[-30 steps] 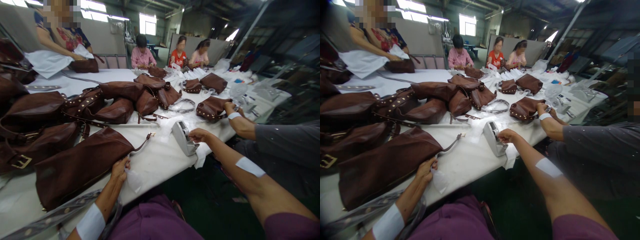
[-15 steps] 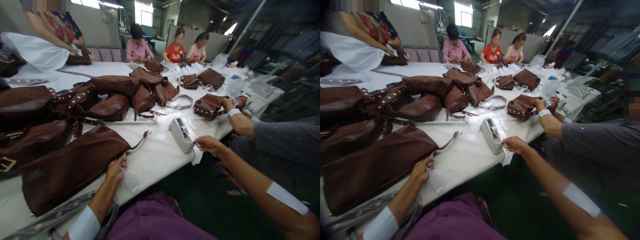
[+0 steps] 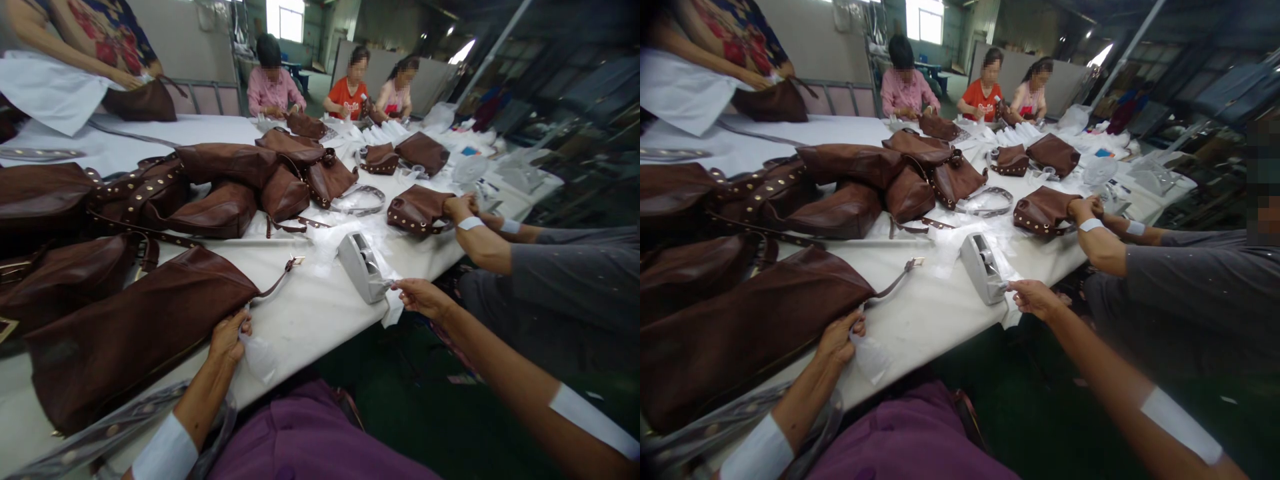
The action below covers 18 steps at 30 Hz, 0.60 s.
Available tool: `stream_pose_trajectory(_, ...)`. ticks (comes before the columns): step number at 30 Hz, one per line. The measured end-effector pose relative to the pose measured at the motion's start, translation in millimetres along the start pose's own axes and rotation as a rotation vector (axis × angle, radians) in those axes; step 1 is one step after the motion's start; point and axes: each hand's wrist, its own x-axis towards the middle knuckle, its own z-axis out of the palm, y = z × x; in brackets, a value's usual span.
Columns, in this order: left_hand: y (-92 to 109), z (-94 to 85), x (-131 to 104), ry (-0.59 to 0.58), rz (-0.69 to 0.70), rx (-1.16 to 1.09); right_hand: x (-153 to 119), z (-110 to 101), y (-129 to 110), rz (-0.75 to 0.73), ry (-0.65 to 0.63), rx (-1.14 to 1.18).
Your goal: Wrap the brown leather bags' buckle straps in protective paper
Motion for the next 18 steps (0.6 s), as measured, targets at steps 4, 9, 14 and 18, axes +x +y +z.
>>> stream_pose_trajectory(4,0,0.4,0,0.003,0.007,-0.005,4,4,8,-0.060,0.035,0.051)
stream_pose_trajectory(9,0,0.8,0,0.008,0.015,-0.003,9,7,15,-0.103,0.074,0.081)
stream_pose_trajectory(14,1,3.1,-3,0.021,0.010,-0.001,7,12,27,-0.119,0.070,0.153)
stream_pose_trajectory(18,2,4.7,-5,0.044,0.012,0.006,13,17,31,-0.180,0.126,0.162)
